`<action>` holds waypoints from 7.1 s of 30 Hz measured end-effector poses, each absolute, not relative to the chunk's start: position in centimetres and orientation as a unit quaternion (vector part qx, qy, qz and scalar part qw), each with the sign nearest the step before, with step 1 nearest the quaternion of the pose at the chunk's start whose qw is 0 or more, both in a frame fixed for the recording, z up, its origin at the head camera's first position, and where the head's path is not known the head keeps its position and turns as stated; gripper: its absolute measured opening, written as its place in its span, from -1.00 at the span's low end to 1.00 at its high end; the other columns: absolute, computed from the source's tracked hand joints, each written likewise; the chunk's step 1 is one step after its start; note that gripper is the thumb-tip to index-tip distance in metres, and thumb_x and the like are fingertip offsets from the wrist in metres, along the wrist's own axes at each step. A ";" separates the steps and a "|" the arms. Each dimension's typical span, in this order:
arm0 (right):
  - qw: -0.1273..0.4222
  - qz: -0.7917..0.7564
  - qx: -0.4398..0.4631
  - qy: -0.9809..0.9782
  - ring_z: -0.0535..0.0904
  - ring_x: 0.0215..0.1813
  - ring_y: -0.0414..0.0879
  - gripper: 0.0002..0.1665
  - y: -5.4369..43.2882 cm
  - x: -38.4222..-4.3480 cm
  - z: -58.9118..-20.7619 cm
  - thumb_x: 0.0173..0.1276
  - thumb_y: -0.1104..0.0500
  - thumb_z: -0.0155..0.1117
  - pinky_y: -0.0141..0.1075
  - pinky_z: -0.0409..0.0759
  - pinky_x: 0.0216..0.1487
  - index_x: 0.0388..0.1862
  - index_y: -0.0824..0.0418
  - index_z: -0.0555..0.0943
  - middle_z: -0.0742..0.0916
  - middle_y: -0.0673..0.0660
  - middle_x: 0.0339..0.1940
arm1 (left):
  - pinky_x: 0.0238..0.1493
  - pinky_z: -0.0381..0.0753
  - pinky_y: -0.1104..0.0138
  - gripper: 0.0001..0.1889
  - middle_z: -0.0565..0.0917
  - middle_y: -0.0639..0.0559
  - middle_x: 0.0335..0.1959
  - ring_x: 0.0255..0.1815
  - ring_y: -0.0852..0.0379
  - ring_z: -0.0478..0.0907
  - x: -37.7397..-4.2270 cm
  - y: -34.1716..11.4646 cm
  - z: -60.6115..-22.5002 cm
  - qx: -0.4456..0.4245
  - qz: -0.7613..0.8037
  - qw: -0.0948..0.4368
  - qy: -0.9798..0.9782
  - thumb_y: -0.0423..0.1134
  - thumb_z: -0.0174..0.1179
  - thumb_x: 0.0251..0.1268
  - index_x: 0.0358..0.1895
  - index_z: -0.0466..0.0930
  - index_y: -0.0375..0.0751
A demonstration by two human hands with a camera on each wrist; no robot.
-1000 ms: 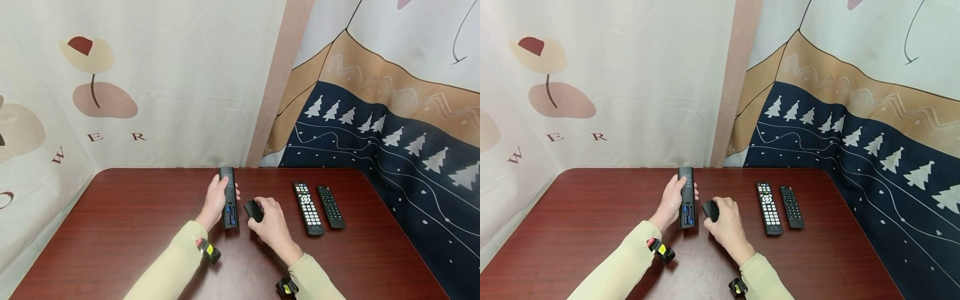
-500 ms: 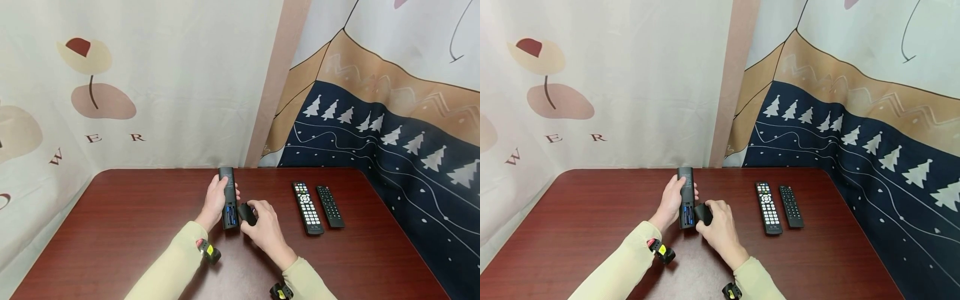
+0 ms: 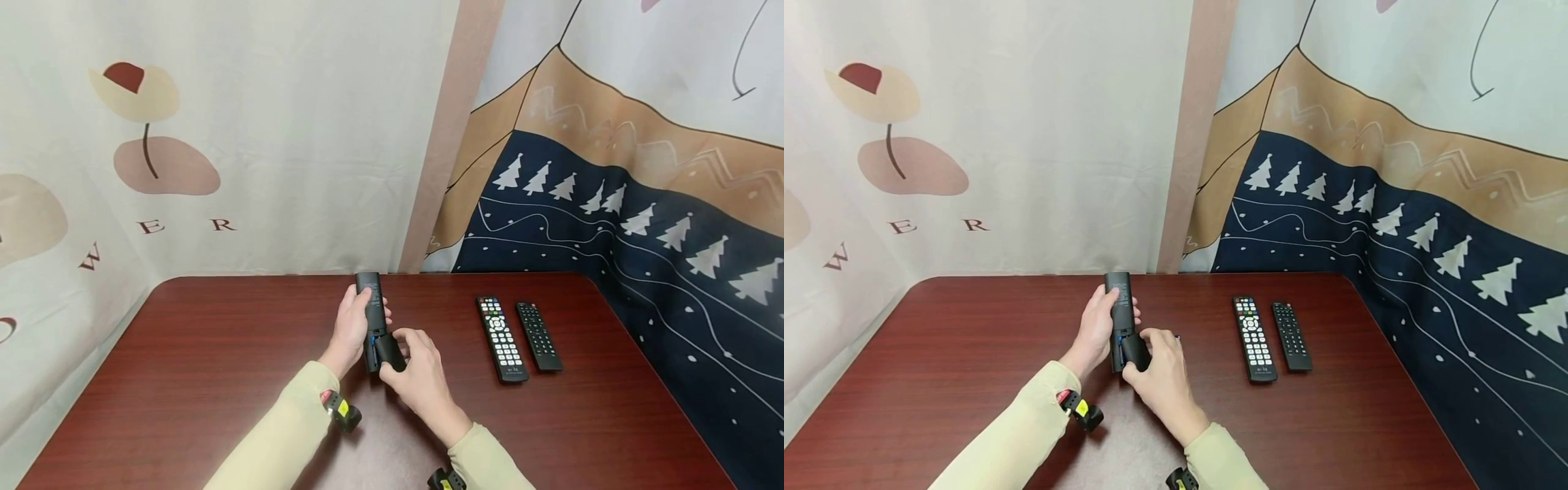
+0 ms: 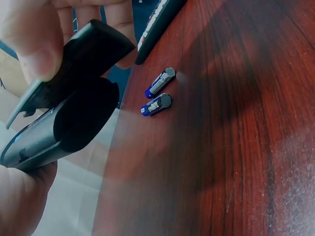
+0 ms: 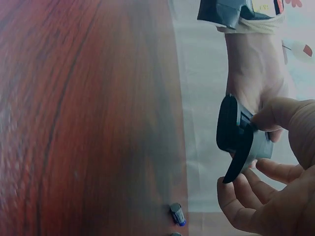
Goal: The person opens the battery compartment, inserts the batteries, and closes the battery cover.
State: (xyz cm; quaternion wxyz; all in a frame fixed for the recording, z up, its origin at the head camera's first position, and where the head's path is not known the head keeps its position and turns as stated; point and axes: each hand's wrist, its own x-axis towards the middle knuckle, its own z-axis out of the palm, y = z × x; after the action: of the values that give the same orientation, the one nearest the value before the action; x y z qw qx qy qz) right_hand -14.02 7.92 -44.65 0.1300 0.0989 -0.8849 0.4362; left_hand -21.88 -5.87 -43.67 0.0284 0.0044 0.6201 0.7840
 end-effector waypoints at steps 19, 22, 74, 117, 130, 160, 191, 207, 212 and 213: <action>0.147 0.428 0.085 -0.888 0.66 -0.11 0.10 -0.48 6.8 -13.9 -45.0 0.08 0.27 0.48 -0.17 0.65 -0.07 0.07 0.30 0.63 0.65 0.24 -0.02 | 0.01 0.68 0.13 -0.67 0.49 -0.35 0.05 -0.17 -0.01 0.64 -21.9 -5.5 -43.8 -0.005 0.785 0.019 0.619 -0.10 -0.27 0.73 0.28 0.21 -0.25; 0.162 0.421 0.089 -0.888 0.65 -0.12 0.10 -0.49 6.7 -14.0 -45.1 0.05 0.27 0.48 -0.17 0.64 -0.07 0.05 0.30 0.64 0.65 0.21 -0.04 | 0.04 0.67 0.09 -0.67 0.49 -0.35 0.05 -0.20 0.04 0.63 -21.9 -5.5 -43.7 -0.005 0.785 0.018 0.619 -0.10 -0.27 0.73 0.28 0.22 -0.25; 0.140 0.425 0.235 -0.863 0.72 -0.16 -0.02 -0.23 8.1 -14.4 -45.2 0.08 0.35 0.66 -0.23 0.76 -0.14 0.31 0.38 0.58 0.72 0.25 0.12 | -0.17 0.73 0.23 -0.69 0.59 -0.14 -0.16 -0.34 0.08 0.67 -21.8 -6.2 -43.4 -0.007 0.821 0.026 0.571 -0.18 -0.30 0.73 0.26 0.23 -0.31; 0.110 0.465 0.210 -0.853 0.69 -0.25 -0.05 -0.23 8.4 -14.8 -44.8 0.14 0.33 0.60 -0.21 0.73 -0.21 0.35 0.35 0.52 0.72 0.21 0.01 | 0.02 0.62 0.30 -0.55 0.56 -0.40 0.18 0.01 -0.09 0.64 -21.1 -7.3 -43.3 0.048 0.783 0.081 0.614 -0.27 -0.27 0.69 0.50 0.27 -0.29; 0.090 0.468 0.229 -0.849 0.75 -0.22 -0.02 -0.35 8.8 -14.8 -44.8 0.23 0.42 0.44 -0.15 0.74 -0.22 0.33 0.37 0.54 0.68 0.25 0.07 | 0.02 0.60 0.26 -0.52 0.50 -0.40 0.19 0.03 -0.08 0.57 -21.0 -7.9 -42.7 0.049 0.761 0.081 0.642 -0.27 -0.25 0.70 0.56 0.18 -0.22; 0.105 0.444 0.211 -0.865 0.68 -0.29 -0.13 -0.43 11.0 -15.5 -44.6 0.23 0.45 0.40 -0.25 0.71 -0.25 0.25 0.33 0.59 0.66 0.15 0.02 | 0.16 0.50 0.23 -0.45 0.43 -0.43 0.26 0.22 -0.23 0.46 -21.4 -14.5 -42.4 0.014 0.659 0.033 0.751 -0.21 -0.19 0.74 0.67 0.04 -0.09; 0.116 0.351 0.164 -0.915 0.68 -0.12 -0.07 -0.49 16.1 -17.0 -43.7 0.30 0.35 0.42 -0.25 0.69 -0.13 0.24 0.27 0.62 0.65 0.16 0.15 | 0.04 0.49 0.10 -0.27 0.46 -0.31 0.24 0.23 -0.20 0.47 -21.4 -20.2 -43.2 -0.019 0.498 0.000 0.867 0.09 0.08 0.59 0.67 0.08 -0.05; 0.124 0.302 0.131 -0.936 0.68 -0.10 0.02 -0.49 20.2 -17.8 -43.6 0.31 0.31 0.42 -0.09 0.68 -0.10 0.25 0.33 0.60 0.63 0.27 0.20 | 0.03 0.52 -0.06 -0.23 0.49 -0.44 0.13 0.13 -0.31 0.50 -21.4 -21.7 -44.6 -0.036 0.393 -0.023 0.919 0.01 0.22 0.49 0.59 0.16 -0.25; 0.134 0.302 0.132 -0.935 0.70 -0.06 0.06 -0.49 21.4 -18.0 -43.5 0.30 0.33 0.42 -0.07 0.69 -0.08 0.23 0.37 0.60 0.63 0.28 0.20 | -0.02 0.51 -0.04 -0.22 0.50 -0.44 0.08 0.08 -0.31 0.47 -21.3 -22.0 -44.9 -0.041 0.374 -0.026 0.926 0.00 0.26 0.46 0.57 0.18 -0.28; 0.138 0.300 0.132 -0.935 0.69 -0.07 0.06 -0.49 21.7 -18.0 -43.5 0.30 0.33 0.42 -0.07 0.69 -0.09 0.23 0.37 0.60 0.63 0.29 0.19 | -0.02 0.51 -0.05 -0.22 0.50 -0.44 0.07 0.07 -0.31 0.46 -21.2 -22.0 -45.0 -0.042 0.371 -0.028 0.927 -0.01 0.26 0.45 0.57 0.18 -0.28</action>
State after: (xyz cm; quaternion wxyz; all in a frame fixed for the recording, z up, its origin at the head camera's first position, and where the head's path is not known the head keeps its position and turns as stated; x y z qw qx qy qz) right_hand -17.99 21.66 -43.45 0.1376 0.1324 -0.9347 0.2997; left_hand -21.25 -22.02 -44.99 -0.0276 -0.0422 0.9272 0.3711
